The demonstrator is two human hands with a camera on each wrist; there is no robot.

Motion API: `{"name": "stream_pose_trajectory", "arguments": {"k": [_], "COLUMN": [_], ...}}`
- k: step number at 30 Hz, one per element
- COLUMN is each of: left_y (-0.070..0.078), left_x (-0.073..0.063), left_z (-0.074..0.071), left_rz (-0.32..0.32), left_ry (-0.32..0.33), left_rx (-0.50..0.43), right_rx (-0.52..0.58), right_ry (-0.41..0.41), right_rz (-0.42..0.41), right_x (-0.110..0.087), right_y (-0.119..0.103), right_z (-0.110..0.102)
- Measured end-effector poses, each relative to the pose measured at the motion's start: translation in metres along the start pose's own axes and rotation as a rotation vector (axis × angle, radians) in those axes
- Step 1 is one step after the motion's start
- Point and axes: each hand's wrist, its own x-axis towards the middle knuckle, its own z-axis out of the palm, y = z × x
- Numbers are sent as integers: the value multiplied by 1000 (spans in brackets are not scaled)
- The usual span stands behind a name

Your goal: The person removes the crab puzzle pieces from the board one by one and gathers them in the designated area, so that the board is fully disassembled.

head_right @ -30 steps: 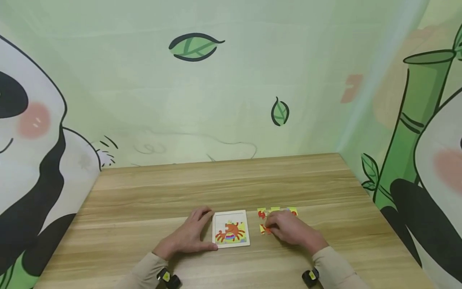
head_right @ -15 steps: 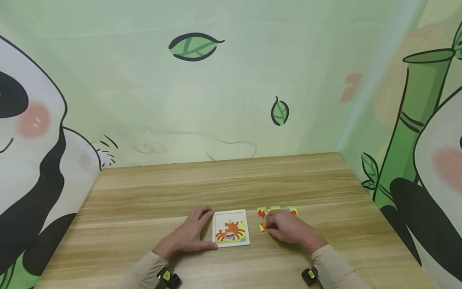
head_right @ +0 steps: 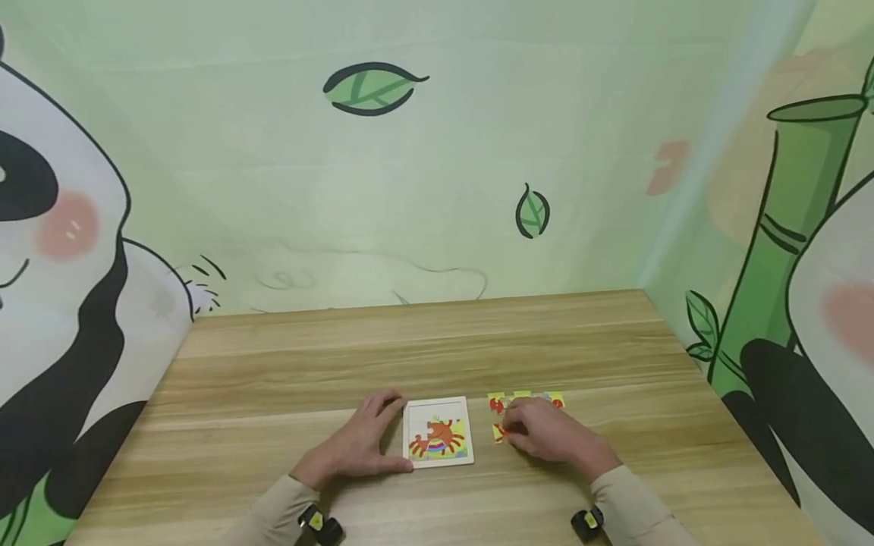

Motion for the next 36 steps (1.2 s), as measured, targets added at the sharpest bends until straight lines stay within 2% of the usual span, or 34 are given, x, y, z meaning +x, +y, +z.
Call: {"name": "stream_pose_trajectory", "arguments": {"k": [14, 20, 24, 36], "left_y": [0, 0, 0, 1], "left_x": [1, 1, 1, 1], "left_z": [0, 0, -1, -1], "left_rz": [3, 2, -1, -6], "left_ry": [-1, -3, 3, -5], "left_rx": [3, 3, 8, 8], "right_rx": [29, 77, 72, 33], "right_ry": [23, 52, 68, 18], "right_rz": [-17, -6, -20, 42], "right_x": [1, 9, 17, 35], "right_y": [2, -1, -6, -23], "right_z": [-2, -6, -10, -13]}}
